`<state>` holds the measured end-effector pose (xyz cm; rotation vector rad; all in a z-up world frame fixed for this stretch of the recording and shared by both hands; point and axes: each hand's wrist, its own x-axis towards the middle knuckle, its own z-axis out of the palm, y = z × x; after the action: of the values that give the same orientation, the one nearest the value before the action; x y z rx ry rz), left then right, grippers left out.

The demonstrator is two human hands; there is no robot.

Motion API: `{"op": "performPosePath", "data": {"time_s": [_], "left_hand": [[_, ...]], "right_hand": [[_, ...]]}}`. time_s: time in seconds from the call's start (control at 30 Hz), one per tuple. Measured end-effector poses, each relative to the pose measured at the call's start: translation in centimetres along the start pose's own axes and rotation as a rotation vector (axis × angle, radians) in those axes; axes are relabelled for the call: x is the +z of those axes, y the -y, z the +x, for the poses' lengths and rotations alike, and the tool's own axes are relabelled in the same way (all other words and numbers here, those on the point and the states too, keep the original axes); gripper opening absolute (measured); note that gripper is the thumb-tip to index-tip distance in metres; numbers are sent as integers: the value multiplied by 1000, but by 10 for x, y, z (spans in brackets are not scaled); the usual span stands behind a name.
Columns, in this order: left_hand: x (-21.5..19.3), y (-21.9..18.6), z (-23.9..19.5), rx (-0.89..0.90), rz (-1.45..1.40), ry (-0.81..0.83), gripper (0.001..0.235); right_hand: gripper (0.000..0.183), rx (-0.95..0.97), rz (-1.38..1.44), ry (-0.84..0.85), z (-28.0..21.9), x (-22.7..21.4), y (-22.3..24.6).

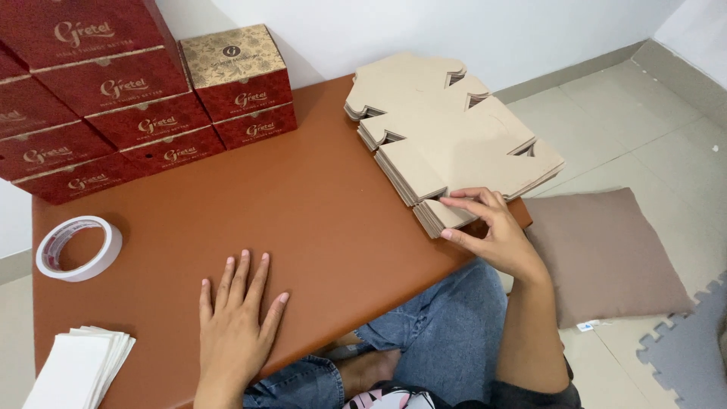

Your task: Assembling a decorative cardboard box by folding a flat cutout and inserting a paper liner.

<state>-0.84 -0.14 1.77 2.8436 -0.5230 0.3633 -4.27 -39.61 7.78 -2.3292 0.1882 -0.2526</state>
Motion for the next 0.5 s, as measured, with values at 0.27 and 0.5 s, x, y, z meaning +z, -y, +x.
{"op": "performPosePath", "data": {"time_s": [0.27, 0.5], "left_hand": [[-4, -16, 7, -13, -28, 6, 65], [-22, -137, 49, 391, -401, 63, 66]], "right_hand": [[52, -3, 47, 13, 0, -1, -3], [53, 5, 180, 96, 13, -9, -18]]}}
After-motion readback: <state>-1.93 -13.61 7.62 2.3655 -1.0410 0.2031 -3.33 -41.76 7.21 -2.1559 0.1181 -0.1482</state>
